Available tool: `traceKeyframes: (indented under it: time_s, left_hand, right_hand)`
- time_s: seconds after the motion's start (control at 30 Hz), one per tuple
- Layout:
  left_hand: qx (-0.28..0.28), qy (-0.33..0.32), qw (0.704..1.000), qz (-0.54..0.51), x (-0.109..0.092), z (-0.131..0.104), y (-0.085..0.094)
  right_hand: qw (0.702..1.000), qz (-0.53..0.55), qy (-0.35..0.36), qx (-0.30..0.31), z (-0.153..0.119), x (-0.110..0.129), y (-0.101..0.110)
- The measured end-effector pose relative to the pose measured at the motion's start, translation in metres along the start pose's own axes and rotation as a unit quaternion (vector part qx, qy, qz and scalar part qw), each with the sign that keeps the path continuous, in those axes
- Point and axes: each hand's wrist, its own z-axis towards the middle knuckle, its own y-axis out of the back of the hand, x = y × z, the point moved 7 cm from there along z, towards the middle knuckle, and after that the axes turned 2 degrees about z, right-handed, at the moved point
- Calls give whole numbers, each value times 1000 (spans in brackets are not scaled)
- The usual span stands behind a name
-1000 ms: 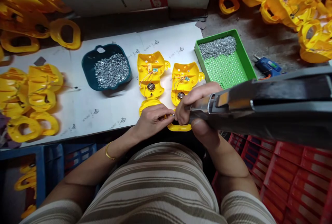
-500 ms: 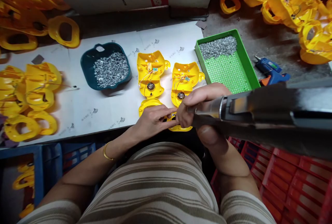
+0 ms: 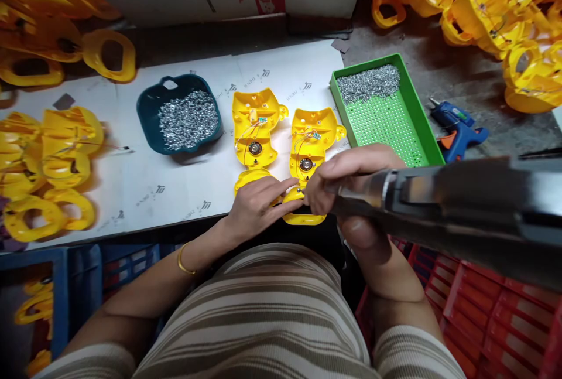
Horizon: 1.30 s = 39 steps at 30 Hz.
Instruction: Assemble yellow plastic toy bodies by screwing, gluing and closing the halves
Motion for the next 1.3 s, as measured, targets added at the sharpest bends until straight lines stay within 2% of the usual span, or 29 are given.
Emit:
traceKeyframes:
  time_s: [0.07,0.13,0.27,0.4,0.53,0.63,0.77,1.0,1.3]
  left_hand:
    - [-10,-18,999,50,-5,-1,3]
    - [11,-56,995,80,-13,-2,-1]
    - [69,-103,986,113,-28,-6,-16]
    - [125,-100,978,132,-29,-10,-30]
    - [161,-90,971,151,-26,-11,-35]
    - [161,-90,970,157,-25,-11,-36]
    - [146,-91,974,147,-25,-11,-37]
    - [141,-99,979,105,-24,-8,-37]
    - [144,-103,982,60,-22,-7,-39]
  right_hand:
    - [998,-2,58,-20,6,-1,5]
    - [994,6,98,-44,11,-6,10]
    - [992,-29,75,-98,17,-27,15]
    - [991,-74,59,-89,20,-40,13]
    - [991,-31,110,-68,24,-46,10]
    - [989,7,143,-46,26,-50,7]
    - [990,26,135,-14,28,-56,5]
    - [993,0,117,-20,32,-54,3]
    - [989,7,145,1,31,-59,2]
